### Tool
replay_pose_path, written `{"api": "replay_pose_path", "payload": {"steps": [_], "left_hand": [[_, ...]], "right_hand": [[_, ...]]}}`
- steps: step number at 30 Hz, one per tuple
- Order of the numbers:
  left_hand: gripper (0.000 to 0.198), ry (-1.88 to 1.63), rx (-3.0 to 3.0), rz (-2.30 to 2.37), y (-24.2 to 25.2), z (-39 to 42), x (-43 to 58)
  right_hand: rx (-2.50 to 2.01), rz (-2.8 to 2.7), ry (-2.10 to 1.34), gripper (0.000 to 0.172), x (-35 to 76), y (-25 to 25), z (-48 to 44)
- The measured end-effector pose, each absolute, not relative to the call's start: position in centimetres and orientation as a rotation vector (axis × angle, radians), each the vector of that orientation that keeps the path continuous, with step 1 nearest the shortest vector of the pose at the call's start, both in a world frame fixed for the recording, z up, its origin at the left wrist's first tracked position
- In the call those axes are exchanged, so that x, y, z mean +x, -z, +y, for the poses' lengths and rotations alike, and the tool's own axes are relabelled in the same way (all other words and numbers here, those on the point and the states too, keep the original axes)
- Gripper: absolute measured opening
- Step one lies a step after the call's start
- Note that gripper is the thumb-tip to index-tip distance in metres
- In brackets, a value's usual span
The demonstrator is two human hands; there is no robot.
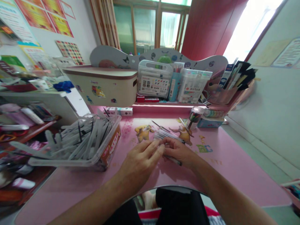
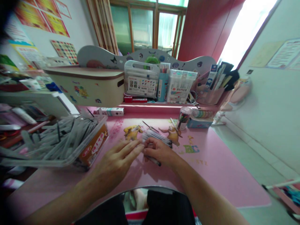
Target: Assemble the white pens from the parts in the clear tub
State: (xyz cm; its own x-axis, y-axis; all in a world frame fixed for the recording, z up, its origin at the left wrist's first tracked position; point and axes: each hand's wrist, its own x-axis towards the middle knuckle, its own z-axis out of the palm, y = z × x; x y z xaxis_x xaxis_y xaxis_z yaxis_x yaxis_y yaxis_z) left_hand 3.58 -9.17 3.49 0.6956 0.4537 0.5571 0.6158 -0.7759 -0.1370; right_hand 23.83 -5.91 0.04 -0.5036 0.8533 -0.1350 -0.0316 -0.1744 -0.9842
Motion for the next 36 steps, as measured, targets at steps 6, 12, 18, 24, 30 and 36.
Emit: {"api": "replay_pose_path", "payload": {"steps": [6, 12, 18, 24, 30, 36], "left_hand": [[0.043, 0.656, -2.828, -1.086, -2.2, -6.9, 4.8], [0.021, 1.625, -3.265, -1.883, -2.6, -6.3, 5.8], [0.022, 2.348, -2.837, -2.427, -1.9, -5.6, 7.0], [0.024, 2.440, -2.786, -2.246, -0.8, -6.0, 7.6], [0.026, 2.256, -2.799, -2.228, 0.7, -6.5, 7.6], [0.040, 2.537, -2.676, -2.453, 1.2, -6.5, 7.9]], "right_hand": [[-0.793, -1.252, -1.919, 0.039, 24.2, 0.3, -5.5], [-0.865, -1.094, -1.701, 0.031, 23.5, 0.7, -5.0], [-0.856, -1.485, -1.655, 0.037, 23.3, 0.9, -5.3], [-0.999, -1.690, -1.515, 0.022, 23.8, 1.2, -5.2], [-1.007, -1.750, -1.458, 0.024, 23.4, 1.5, -5.3], [-0.990, -1.754, -1.449, 0.028, 23.0, 2.2, -5.4]]}}
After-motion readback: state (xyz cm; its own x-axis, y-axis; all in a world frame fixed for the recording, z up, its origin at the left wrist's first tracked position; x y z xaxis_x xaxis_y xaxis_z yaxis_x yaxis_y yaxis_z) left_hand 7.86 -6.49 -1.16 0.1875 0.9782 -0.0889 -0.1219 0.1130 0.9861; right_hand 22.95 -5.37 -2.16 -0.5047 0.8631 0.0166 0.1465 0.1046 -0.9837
